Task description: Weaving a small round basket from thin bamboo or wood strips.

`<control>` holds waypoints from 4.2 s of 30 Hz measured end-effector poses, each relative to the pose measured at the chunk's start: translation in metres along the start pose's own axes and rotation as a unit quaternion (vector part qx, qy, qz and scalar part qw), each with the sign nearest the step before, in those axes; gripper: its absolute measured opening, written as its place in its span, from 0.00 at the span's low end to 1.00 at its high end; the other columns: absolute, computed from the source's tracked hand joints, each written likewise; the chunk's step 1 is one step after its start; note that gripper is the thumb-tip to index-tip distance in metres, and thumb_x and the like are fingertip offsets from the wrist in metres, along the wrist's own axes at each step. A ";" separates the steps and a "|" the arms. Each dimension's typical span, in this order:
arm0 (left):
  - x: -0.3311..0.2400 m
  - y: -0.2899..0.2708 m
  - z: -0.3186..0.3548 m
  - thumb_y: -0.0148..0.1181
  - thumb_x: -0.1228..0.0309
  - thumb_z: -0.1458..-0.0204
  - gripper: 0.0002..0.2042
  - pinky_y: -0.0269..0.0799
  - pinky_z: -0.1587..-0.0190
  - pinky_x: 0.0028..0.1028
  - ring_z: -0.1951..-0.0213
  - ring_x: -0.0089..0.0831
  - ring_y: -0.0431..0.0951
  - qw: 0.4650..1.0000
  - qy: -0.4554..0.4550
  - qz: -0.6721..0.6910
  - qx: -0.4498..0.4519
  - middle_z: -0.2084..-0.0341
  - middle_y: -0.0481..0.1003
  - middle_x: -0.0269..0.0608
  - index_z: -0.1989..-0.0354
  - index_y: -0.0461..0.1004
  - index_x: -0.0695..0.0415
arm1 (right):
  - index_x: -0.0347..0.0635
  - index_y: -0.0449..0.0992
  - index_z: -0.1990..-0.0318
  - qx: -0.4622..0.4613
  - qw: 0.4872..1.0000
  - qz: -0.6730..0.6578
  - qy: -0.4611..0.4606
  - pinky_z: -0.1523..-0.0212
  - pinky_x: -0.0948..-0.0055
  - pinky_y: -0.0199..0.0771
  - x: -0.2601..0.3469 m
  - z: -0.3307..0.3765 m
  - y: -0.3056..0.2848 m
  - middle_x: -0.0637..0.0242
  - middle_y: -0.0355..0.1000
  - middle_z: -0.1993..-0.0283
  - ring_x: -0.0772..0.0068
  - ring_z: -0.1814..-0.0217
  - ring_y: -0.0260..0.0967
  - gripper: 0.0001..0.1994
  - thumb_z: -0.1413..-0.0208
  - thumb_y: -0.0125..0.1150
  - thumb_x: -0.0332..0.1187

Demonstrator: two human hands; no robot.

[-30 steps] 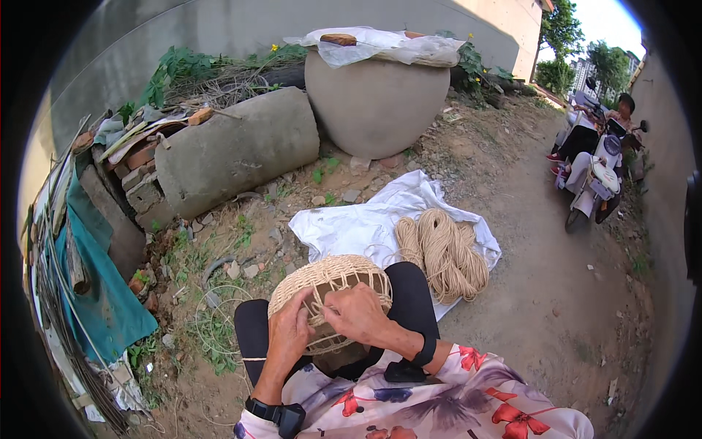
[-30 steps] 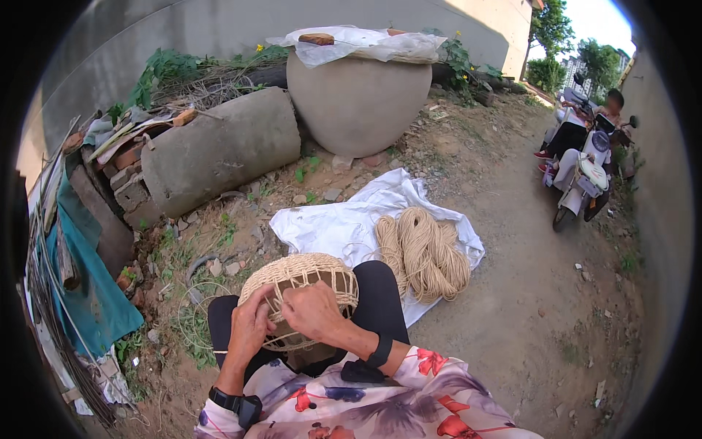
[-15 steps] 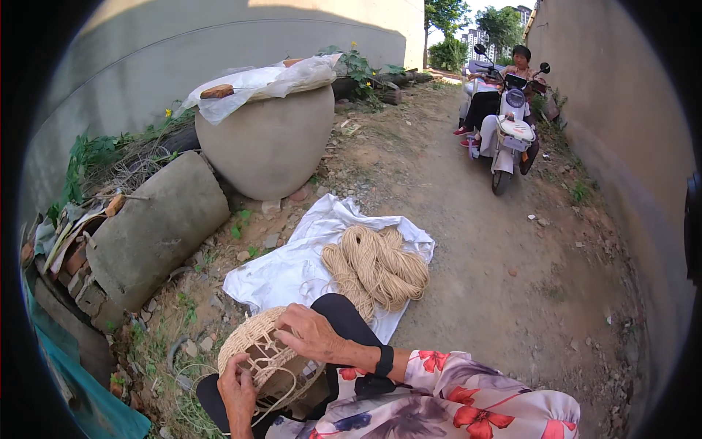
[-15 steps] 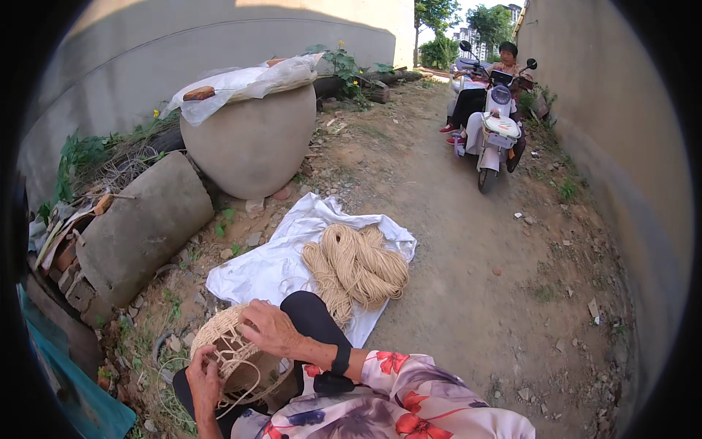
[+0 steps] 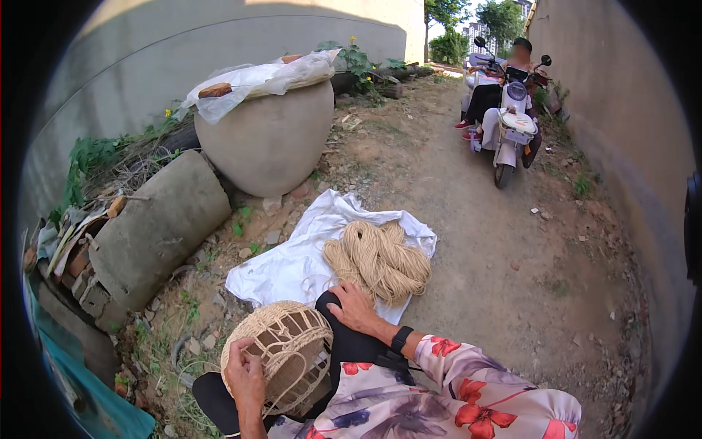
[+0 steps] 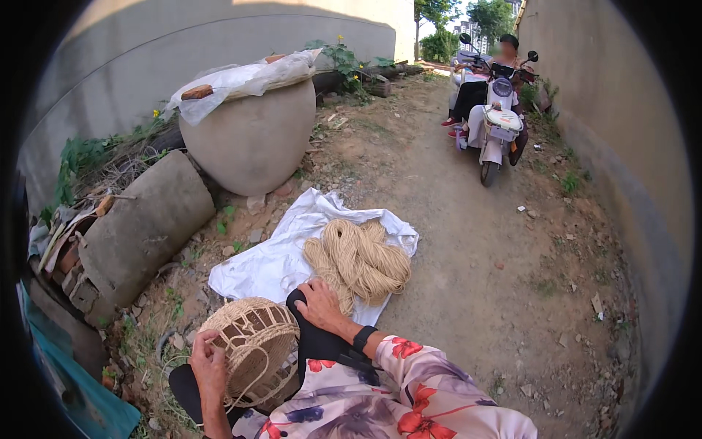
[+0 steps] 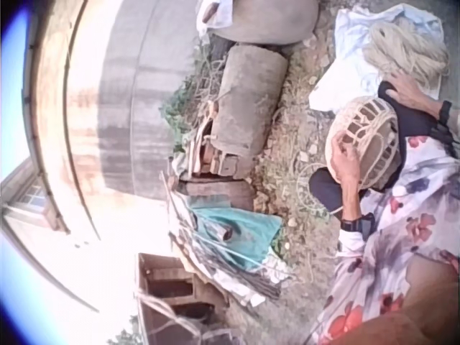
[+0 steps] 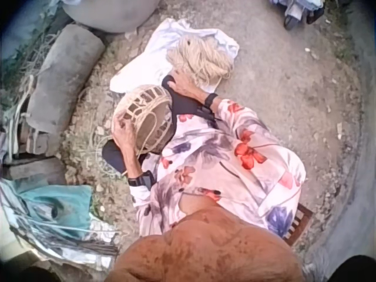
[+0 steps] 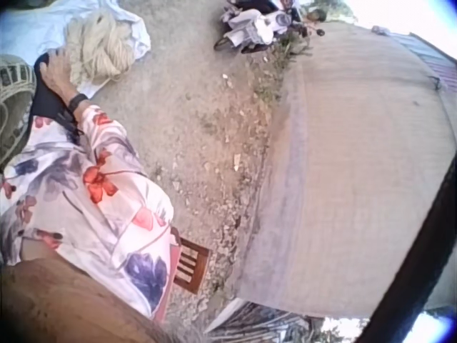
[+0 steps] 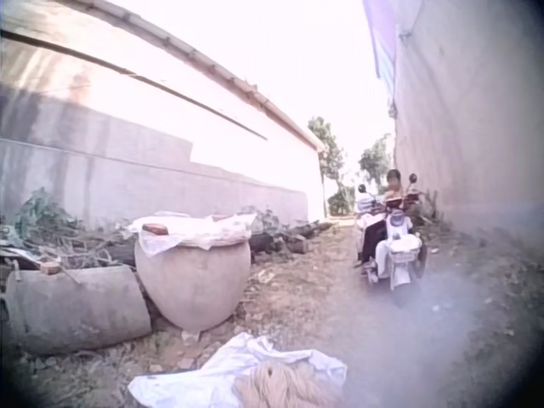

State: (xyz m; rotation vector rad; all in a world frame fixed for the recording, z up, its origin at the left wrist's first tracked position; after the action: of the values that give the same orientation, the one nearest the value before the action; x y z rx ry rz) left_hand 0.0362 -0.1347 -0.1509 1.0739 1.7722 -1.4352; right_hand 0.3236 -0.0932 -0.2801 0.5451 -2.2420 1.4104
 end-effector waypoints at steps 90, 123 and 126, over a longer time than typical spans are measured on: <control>0.012 0.030 -0.010 0.63 0.72 0.53 0.06 0.61 0.78 0.25 0.83 0.19 0.65 0.999 0.018 0.003 0.048 0.88 0.67 0.32 0.69 0.79 0.61 | 0.43 0.73 0.50 -0.027 1.000 -0.007 0.001 0.46 0.54 0.66 -0.001 -0.003 0.010 0.57 0.68 0.50 0.51 0.46 0.64 0.19 0.47 0.61 0.40; 0.016 0.021 0.002 0.62 0.73 0.50 0.05 0.60 0.78 0.19 0.81 0.14 0.65 0.997 -0.026 0.046 0.053 0.84 0.71 0.27 0.70 0.77 0.63 | 0.46 0.72 0.48 0.005 1.000 0.016 0.001 0.46 0.52 0.68 0.011 0.000 0.014 0.57 0.67 0.49 0.51 0.44 0.63 0.20 0.45 0.60 0.43; -0.005 0.021 0.003 0.62 0.63 0.45 0.12 0.73 0.64 0.33 0.70 0.33 0.79 0.994 0.046 -0.060 0.080 0.73 0.80 0.46 0.61 0.80 0.58 | 0.47 0.71 0.47 -0.018 1.000 0.019 -0.006 0.48 0.51 0.68 0.004 0.002 0.013 0.56 0.66 0.49 0.51 0.44 0.63 0.19 0.45 0.59 0.43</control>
State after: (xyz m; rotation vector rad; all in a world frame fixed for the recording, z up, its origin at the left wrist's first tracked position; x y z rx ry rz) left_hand 0.0572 -0.1365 -0.1574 1.1478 1.8384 -1.6478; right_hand 0.3134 -0.0908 -0.2882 0.5026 -2.2927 1.3866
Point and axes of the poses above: each hand's wrist, its own z-axis away from the middle knuckle, its own y-axis out of the palm, x = y × z, the point moved 2 cm from there along -z, towards the middle knuckle
